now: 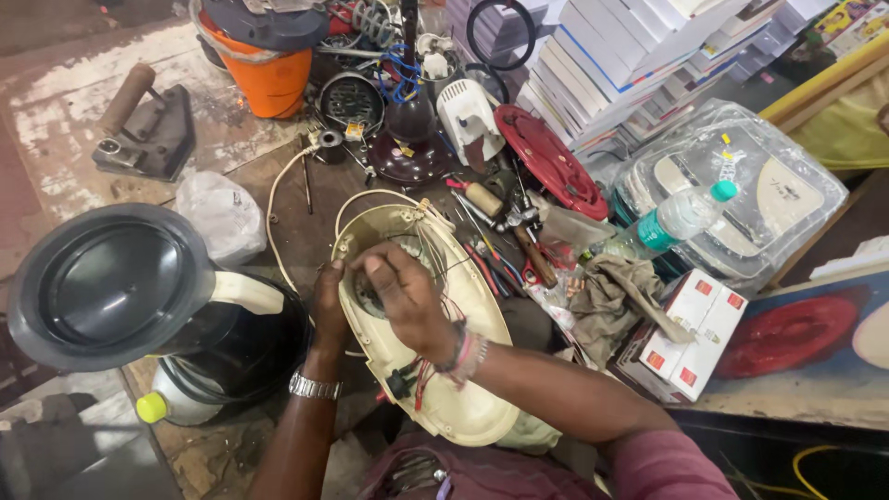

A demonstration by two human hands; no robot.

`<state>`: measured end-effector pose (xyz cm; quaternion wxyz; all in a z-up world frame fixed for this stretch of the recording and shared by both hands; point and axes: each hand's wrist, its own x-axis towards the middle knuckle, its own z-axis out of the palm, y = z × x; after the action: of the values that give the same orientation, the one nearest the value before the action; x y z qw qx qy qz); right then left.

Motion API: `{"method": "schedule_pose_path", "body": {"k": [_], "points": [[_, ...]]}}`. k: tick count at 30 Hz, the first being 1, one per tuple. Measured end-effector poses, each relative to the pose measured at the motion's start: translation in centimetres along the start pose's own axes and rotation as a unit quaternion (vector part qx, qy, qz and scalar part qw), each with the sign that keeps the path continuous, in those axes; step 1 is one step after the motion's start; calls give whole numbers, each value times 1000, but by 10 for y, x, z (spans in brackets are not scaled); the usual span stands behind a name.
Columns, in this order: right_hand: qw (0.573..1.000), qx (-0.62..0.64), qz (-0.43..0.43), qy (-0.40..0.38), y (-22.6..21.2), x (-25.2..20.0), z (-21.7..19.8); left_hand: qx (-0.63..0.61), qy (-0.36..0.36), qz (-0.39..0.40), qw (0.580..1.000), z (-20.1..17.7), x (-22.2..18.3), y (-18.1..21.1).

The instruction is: The person disassembles a blender, removes the base cover, and uses a screwdriver to adjust internal components and wiring. They then reassemble the blender base and place it back on the workbench.

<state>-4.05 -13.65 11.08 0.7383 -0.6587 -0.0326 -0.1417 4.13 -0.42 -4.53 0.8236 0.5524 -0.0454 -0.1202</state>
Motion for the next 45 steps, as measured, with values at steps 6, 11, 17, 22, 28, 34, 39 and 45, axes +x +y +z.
{"method": "schedule_pose_path", "body": {"k": [6, 11, 17, 22, 28, 34, 39, 45], "points": [[876, 7, 125, -466, -15, 52, -22, 93, -9, 39, 995, 2, -3, 14], [827, -422, -202, -312, -42, 49, -15, 124, -141, 270, 944, 6, -12, 42], [700, -569, -238, -360, -86, 61, -22, 107, -21, 22, 994, 16, -13, 60], [709, -564, -173, -386, -91, 57, -7, 265, -43, 105, 958, 13, -11, 69], [660, -615, -251, -351, -82, 52, -8, 191, -110, 106, 970, 27, -5, 84], [686, -602, -225, -340, -72, 53, -12, 163, -51, -44, 984, 29, 5, 87], [610, -669, -147, -397, -77, 51, -8, 259, -94, 84, 958, 19, 16, 80], [721, -538, -264, -348, -88, 55, -11, 83, -134, -94, 983, 23, 47, 76]]}}
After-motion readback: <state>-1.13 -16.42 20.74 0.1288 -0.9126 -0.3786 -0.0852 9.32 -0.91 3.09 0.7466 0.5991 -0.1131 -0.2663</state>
